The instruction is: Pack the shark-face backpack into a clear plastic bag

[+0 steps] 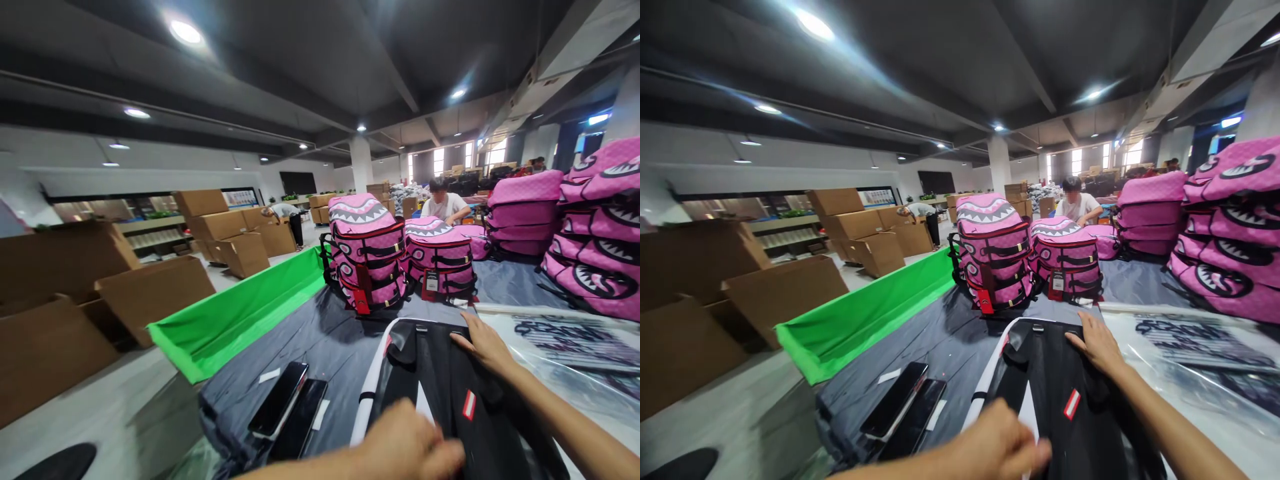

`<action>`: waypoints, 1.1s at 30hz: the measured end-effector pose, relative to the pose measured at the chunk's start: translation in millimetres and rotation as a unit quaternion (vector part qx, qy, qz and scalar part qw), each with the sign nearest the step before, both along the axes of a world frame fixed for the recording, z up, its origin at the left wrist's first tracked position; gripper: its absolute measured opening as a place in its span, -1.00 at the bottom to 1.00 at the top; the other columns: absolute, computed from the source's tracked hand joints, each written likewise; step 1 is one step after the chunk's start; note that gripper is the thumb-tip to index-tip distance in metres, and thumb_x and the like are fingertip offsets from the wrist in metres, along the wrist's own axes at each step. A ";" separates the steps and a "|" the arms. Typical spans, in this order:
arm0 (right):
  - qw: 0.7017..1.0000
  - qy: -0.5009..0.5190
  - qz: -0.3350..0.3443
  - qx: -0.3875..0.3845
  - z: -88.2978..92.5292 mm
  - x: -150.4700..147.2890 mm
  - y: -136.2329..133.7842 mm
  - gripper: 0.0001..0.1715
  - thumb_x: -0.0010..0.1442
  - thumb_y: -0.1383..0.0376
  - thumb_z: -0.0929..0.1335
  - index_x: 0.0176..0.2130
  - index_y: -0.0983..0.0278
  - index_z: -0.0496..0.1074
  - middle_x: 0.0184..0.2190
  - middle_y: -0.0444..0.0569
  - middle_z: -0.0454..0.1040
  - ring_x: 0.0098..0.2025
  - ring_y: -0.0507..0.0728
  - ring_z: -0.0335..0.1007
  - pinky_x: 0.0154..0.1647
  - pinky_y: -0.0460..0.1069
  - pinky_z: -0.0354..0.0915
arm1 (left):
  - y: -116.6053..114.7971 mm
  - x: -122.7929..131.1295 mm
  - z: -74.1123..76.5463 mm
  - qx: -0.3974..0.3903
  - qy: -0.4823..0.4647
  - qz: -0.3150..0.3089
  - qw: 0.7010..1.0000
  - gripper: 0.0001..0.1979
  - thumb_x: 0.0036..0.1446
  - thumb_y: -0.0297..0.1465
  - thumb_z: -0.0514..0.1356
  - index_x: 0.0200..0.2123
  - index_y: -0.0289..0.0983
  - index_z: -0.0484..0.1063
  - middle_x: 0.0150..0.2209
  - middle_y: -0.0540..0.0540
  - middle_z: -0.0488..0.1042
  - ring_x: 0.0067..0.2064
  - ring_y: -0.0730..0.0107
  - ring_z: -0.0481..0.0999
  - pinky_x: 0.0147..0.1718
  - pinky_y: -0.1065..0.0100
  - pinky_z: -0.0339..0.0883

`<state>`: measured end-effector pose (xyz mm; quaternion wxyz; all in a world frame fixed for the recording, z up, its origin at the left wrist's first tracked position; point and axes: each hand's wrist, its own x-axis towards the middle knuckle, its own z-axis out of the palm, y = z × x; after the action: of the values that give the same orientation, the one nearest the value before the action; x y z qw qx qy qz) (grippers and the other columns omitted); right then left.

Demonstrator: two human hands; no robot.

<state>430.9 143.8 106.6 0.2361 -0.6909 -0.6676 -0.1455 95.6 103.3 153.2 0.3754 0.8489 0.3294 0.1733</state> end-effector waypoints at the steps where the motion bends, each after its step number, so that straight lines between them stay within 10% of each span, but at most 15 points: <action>1: 1.000 0.000 -0.002 0.012 -5.7 -0.4 1.2 -0.42 0.36 -0.08 0.22 0.04 0.30 0.43 0.01 0.28 0.50 0.04 0.43 0.46 0.08 0.32 0.38 | 24.3 9.4 12.0 0.076 0.020 -0.008 0.997 -0.55 0.18 0.03 0.17 -0.40 -0.22 0.59 -0.49 -0.05 0.54 -0.33 0.20 0.56 -0.20 0.24 0.43; 5: 0.998 -0.008 0.022 0.057 -16.8 -5.6 -3.8 -0.48 0.39 -0.06 0.19 -0.01 0.25 0.45 -0.07 0.16 0.56 0.01 0.35 0.49 0.17 0.30 0.35 | 119.9 60.3 20.8 0.224 0.061 0.025 0.972 -0.27 0.24 0.01 0.17 0.30 -0.38 0.27 0.33 -0.38 0.30 0.36 -0.08 0.26 0.31 0.02 0.17; 8: 0.995 -0.014 0.042 0.088 -18.5 -7.7 -14.3 -0.53 0.40 -0.01 0.19 0.03 0.23 0.41 -0.05 0.11 0.56 0.01 0.27 0.50 0.09 0.19 0.44 | 153.4 87.7 -8.9 0.208 0.074 -0.004 0.975 -0.26 0.22 0.01 0.20 0.28 -0.37 0.27 0.36 -0.38 0.24 0.42 -0.18 0.13 0.36 -0.17 0.04; 14: 0.984 -0.096 0.046 0.146 -24.4 -26.2 -33.9 -0.55 0.39 0.02 0.23 0.05 0.23 0.45 0.04 0.12 0.51 0.16 0.32 0.39 0.31 0.28 0.24 | 135.8 75.2 -50.3 0.236 -0.043 -0.045 0.970 -0.43 0.12 -0.27 0.36 0.17 -0.27 0.34 0.19 -0.22 0.40 0.25 0.12 0.33 0.31 0.12 0.19; 18: 0.969 -0.140 -0.190 0.068 -18.9 -44.6 -41.8 -0.41 0.25 -0.09 0.38 0.12 0.17 0.50 0.26 0.25 0.28 0.37 0.58 0.03 0.31 0.44 0.08 | 131.7 69.9 -51.4 0.224 -0.081 -0.020 0.971 -0.46 0.09 -0.29 0.38 0.12 -0.26 0.37 0.10 -0.20 0.42 0.16 0.10 0.38 0.23 0.09 0.28; 20: 0.959 -0.117 -0.256 -0.025 -11.4 -46.9 -43.1 -0.34 0.23 -0.15 0.38 0.19 0.09 0.45 0.17 0.25 0.36 0.29 0.57 0.18 0.25 0.44 0.15 | 134.2 72.5 -49.2 0.219 -0.069 -0.021 0.973 -0.47 0.08 -0.27 0.39 0.10 -0.25 0.38 0.09 -0.20 0.43 0.16 0.09 0.39 0.21 0.09 0.30; 27: 1.000 -0.004 0.001 0.000 10.1 -36.0 -37.0 -0.44 0.37 -0.11 0.21 0.01 0.24 0.44 -0.06 0.16 0.49 -0.02 0.32 0.47 0.05 0.20 0.41 | 130.5 73.3 -38.5 0.220 -0.071 -0.013 0.973 -0.49 0.07 -0.30 0.41 0.07 -0.23 0.38 0.06 -0.16 0.44 0.15 0.11 0.40 0.17 0.12 0.33; 33: 0.995 -0.062 0.012 0.079 -16.0 -54.4 -57.9 -0.51 0.44 -0.06 0.19 0.03 0.21 0.43 -0.12 0.14 0.51 -0.07 0.34 0.45 0.00 0.23 0.43 | 108.3 52.0 -57.5 0.265 -0.052 0.003 0.963 -0.56 0.17 -0.33 0.36 0.08 -0.25 0.36 0.07 -0.20 0.43 0.14 0.10 0.40 0.18 0.07 0.32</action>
<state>376.5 85.9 90.6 0.2499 -0.6519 -0.6754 -0.2376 147.6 211.6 95.8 0.1528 0.9067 0.2547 0.2994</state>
